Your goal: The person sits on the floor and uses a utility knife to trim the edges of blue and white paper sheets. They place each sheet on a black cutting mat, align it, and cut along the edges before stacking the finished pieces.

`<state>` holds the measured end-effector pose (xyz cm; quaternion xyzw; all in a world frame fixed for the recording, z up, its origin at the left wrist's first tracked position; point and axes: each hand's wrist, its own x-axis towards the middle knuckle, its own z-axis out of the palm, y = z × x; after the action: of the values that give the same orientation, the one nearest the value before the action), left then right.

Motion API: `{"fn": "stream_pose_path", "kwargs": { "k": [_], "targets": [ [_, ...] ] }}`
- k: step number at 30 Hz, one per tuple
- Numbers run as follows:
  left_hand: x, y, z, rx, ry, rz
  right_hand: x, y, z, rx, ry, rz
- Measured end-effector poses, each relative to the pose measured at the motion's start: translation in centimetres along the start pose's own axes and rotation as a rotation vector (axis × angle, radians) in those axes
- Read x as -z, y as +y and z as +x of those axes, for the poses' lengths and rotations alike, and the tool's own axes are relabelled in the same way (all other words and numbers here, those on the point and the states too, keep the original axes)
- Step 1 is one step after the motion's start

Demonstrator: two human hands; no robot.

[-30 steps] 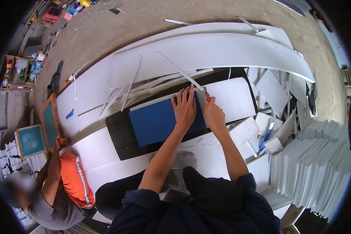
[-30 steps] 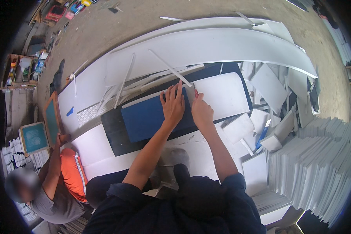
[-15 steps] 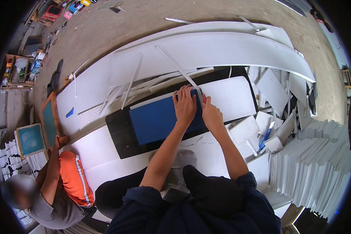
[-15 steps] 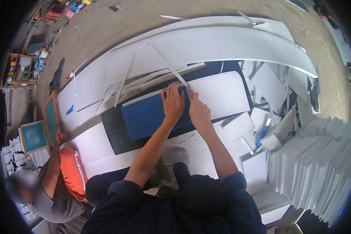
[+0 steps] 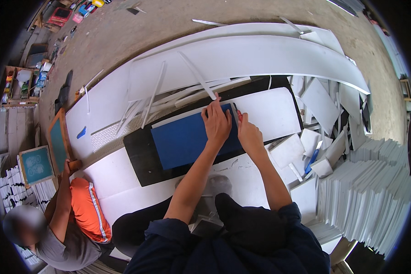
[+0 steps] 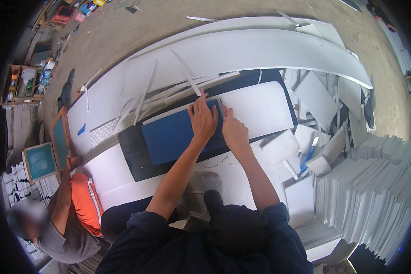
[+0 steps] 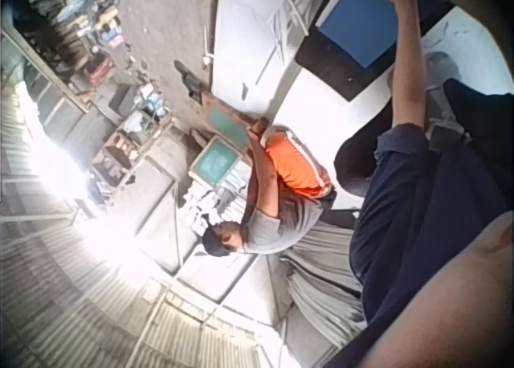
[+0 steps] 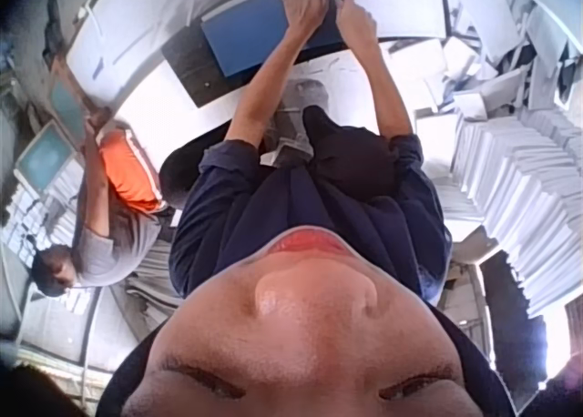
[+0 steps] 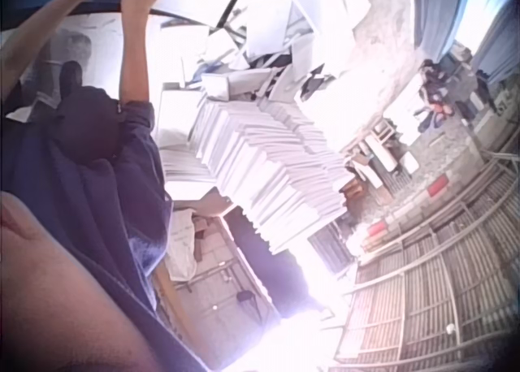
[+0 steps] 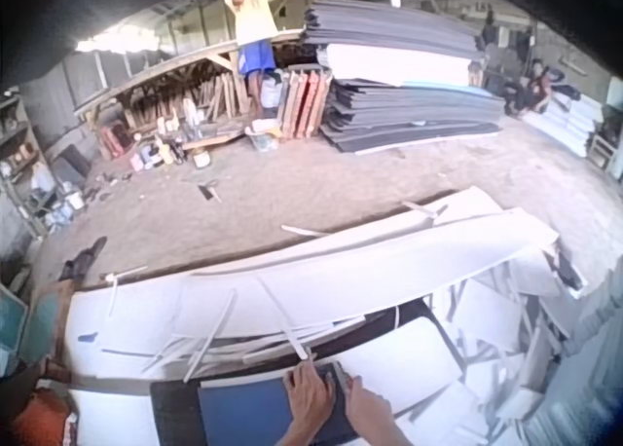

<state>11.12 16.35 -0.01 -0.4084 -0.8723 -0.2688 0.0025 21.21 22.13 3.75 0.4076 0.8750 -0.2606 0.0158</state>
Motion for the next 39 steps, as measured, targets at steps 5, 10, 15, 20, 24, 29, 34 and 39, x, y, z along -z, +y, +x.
{"fn": "stream_pose_path", "kwargs": {
  "k": [5, 10, 15, 20, 24, 29, 34, 39],
  "targets": [
    [-0.2, 0.3, -0.1, 0.126, 0.025, 0.059, 0.1, -0.1, 0.7, -0.005, -0.020, 0.011],
    [-0.4, 0.2, 0.1, 0.062, 0.015, 0.141, -0.1, -0.1, 1.0, 0.009, -0.034, 0.027],
    [-0.5, 0.0, -0.1, 0.007, 0.029, 0.166, -0.4, -0.6, 1.4, -0.008, -0.063, 0.079],
    [-0.6, -0.1, -0.2, 0.016, 0.023, 0.153, -0.4, -1.0, 1.8, -0.021, -0.084, 0.073],
    [-0.6, 0.0, -0.2, 0.021, 0.048, 0.114, -0.4, -1.3, 2.2, -0.039, -0.109, 0.058],
    [-0.6, 0.3, -0.1, 0.033, 0.058, 0.127, -0.3, -1.3, 3.1, -0.051, -0.135, 0.041],
    [-0.6, 0.1, -0.1, 0.035, 0.055, 0.116, 0.5, -1.4, 3.3, -0.040, -0.165, 0.047],
    [-0.5, 0.3, -0.1, 0.031, 0.067, 0.115, 0.4, -0.4, 1.1, -0.027, -0.188, 0.004]
  ]
}}
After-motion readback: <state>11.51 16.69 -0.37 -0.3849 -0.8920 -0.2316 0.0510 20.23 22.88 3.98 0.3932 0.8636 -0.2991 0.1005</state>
